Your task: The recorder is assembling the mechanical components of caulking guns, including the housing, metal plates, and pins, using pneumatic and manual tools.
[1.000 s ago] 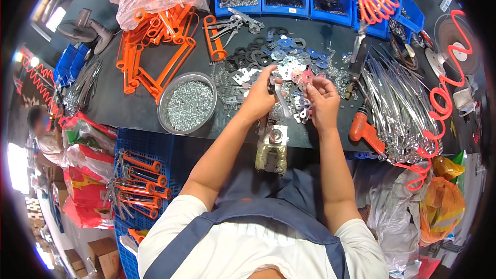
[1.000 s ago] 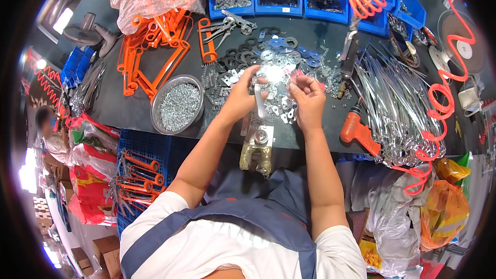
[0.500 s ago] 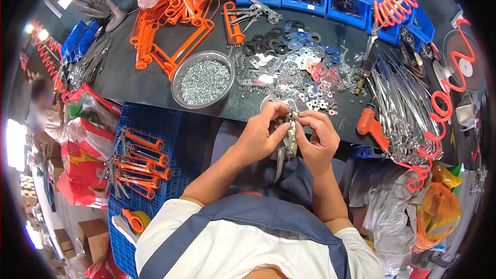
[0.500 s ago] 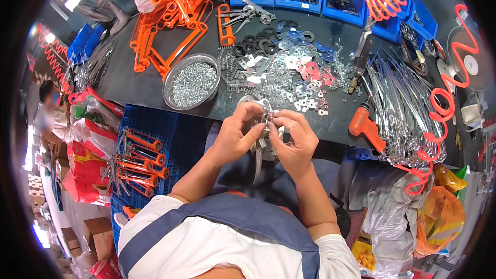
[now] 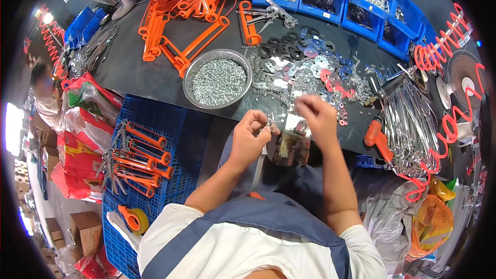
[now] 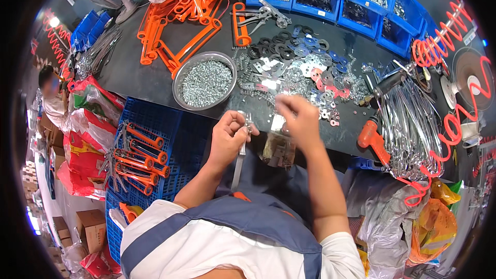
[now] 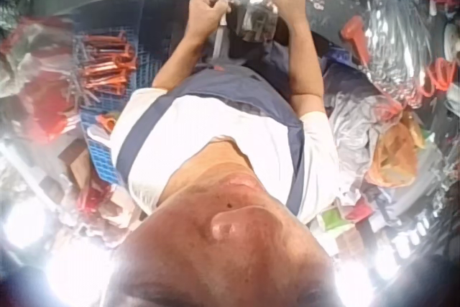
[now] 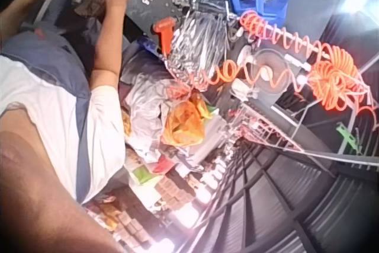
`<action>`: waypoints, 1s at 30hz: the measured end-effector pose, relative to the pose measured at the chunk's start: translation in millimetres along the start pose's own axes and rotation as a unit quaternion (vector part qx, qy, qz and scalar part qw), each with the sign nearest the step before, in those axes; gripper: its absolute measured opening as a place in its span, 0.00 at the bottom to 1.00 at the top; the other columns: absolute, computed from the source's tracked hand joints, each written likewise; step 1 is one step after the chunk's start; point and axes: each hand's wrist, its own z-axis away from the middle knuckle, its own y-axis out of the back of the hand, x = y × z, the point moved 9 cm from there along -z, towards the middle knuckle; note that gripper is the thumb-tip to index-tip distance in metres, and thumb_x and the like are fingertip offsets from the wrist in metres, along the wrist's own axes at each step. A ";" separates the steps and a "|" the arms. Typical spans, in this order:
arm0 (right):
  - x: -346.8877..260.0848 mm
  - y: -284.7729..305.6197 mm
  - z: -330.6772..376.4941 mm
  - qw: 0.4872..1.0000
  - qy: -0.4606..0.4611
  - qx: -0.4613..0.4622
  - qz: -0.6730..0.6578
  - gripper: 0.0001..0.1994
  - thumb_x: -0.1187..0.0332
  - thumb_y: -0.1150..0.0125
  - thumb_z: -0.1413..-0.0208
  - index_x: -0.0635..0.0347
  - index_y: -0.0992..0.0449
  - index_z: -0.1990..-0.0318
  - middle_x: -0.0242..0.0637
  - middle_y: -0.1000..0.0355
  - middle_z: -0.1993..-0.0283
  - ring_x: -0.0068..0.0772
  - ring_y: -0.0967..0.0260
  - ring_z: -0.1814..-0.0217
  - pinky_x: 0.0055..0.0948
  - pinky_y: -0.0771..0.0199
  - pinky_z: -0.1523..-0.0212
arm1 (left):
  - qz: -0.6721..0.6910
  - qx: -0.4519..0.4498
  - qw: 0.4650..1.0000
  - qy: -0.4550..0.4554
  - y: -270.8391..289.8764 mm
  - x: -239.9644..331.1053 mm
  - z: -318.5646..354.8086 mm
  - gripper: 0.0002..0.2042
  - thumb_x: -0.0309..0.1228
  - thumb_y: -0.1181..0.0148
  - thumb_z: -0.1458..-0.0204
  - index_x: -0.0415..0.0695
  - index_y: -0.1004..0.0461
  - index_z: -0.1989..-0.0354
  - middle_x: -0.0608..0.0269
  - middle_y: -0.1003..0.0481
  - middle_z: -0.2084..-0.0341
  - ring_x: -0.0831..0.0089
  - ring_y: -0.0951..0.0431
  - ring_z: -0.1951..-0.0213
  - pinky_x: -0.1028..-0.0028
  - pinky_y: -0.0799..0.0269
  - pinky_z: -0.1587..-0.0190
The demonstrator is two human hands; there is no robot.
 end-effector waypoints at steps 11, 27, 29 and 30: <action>34.7 -42.1 -89.6 0.893 0.303 -0.004 0.332 0.04 0.75 0.47 0.52 0.65 0.27 0.69 0.41 0.28 0.66 0.42 0.29 0.64 0.37 0.28 0.63 | 0.226 -0.009 0.965 0.130 9.8 -25.1 -1.5 0.04 0.22 0.55 0.49 0.40 0.37 0.65 0.48 0.24 0.71 0.73 0.26 0.73 0.77 0.29 0.68; -101.0 2.7 86.1 0.913 0.347 -0.035 0.210 0.12 0.81 0.40 0.60 0.70 0.27 0.64 0.46 0.27 0.63 0.43 0.27 0.66 0.33 0.24 0.67 | 0.098 -0.028 0.990 0.102 -39.7 -22.8 16.8 0.07 0.19 0.54 0.51 0.38 0.35 0.63 0.72 0.33 0.83 0.86 0.36 0.81 0.84 0.41 0.80; -98.3 -2.4 89.1 0.903 0.346 -0.065 0.246 0.13 0.79 0.42 0.61 0.72 0.27 0.63 0.49 0.27 0.63 0.45 0.27 0.65 0.34 0.23 0.66 | 0.108 -0.041 0.988 0.100 -41.3 -27.5 18.0 0.07 0.19 0.54 0.51 0.38 0.35 0.63 0.71 0.32 0.81 0.86 0.35 0.80 0.84 0.40 0.78; -99.3 -4.2 92.0 0.904 0.345 -0.063 0.246 0.13 0.79 0.42 0.61 0.72 0.27 0.63 0.49 0.27 0.63 0.45 0.27 0.65 0.34 0.23 0.66 | 0.119 -0.056 0.986 0.099 -43.4 -30.5 18.3 0.07 0.19 0.54 0.50 0.38 0.35 0.63 0.70 0.31 0.80 0.86 0.33 0.79 0.84 0.38 0.76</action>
